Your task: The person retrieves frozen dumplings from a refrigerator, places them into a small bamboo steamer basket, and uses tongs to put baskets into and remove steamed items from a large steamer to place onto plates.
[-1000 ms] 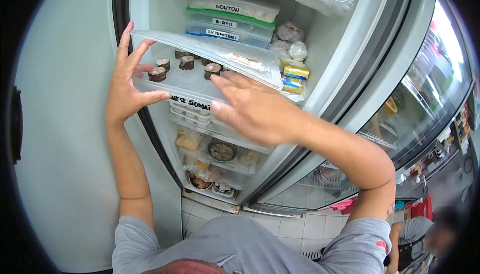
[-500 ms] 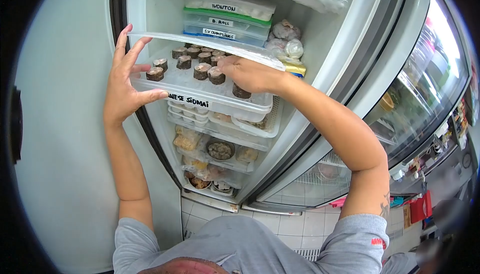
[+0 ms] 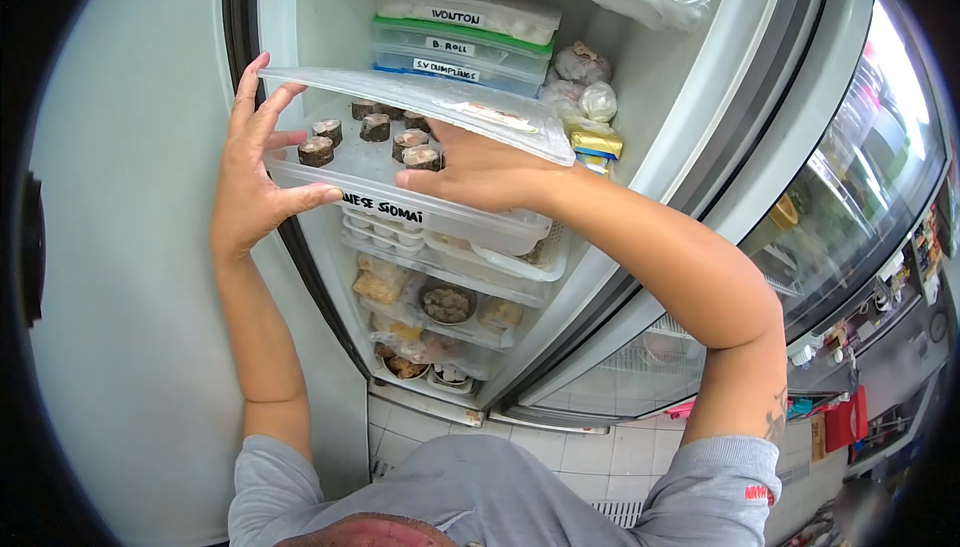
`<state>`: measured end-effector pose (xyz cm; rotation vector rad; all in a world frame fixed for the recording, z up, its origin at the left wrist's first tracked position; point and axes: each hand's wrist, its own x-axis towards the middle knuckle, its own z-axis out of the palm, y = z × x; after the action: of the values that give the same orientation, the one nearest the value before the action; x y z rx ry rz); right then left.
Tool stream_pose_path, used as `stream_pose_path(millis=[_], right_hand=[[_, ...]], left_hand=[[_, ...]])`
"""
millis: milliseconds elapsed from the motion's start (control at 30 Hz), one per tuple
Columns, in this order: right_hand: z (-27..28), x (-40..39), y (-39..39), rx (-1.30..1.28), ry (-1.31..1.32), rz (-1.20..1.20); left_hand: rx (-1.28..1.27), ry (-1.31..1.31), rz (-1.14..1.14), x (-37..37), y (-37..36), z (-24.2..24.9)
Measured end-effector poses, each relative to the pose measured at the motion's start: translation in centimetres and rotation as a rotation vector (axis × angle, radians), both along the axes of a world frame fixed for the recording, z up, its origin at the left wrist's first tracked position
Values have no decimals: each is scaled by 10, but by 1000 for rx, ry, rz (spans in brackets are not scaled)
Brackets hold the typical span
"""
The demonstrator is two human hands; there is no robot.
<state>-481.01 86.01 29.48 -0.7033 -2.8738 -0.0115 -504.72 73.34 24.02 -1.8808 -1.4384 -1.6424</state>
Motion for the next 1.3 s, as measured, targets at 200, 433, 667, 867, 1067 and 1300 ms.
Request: stream_pose_path(millis=[200,433,667,867,1067,1300], right_hand=[[-12,-20,16,-79,-33,168],[1,1,15,-188,-3,112],[5,29,-2,107,-84,-33],[8,31,0,-27,-53,-69],[7,36,-1,-102,-24,-2],[1,13,16,-131,-56,-32]], left_hand=[[-6,8,8,0,0,-1],[8,-27,-15,0,-2,-2],[23,-12,-3,4,-4,0],[32,-16,-6,1,0,0],[41,-4,-12,0,0,0],[40,-18,-21,-2,0,-1]])
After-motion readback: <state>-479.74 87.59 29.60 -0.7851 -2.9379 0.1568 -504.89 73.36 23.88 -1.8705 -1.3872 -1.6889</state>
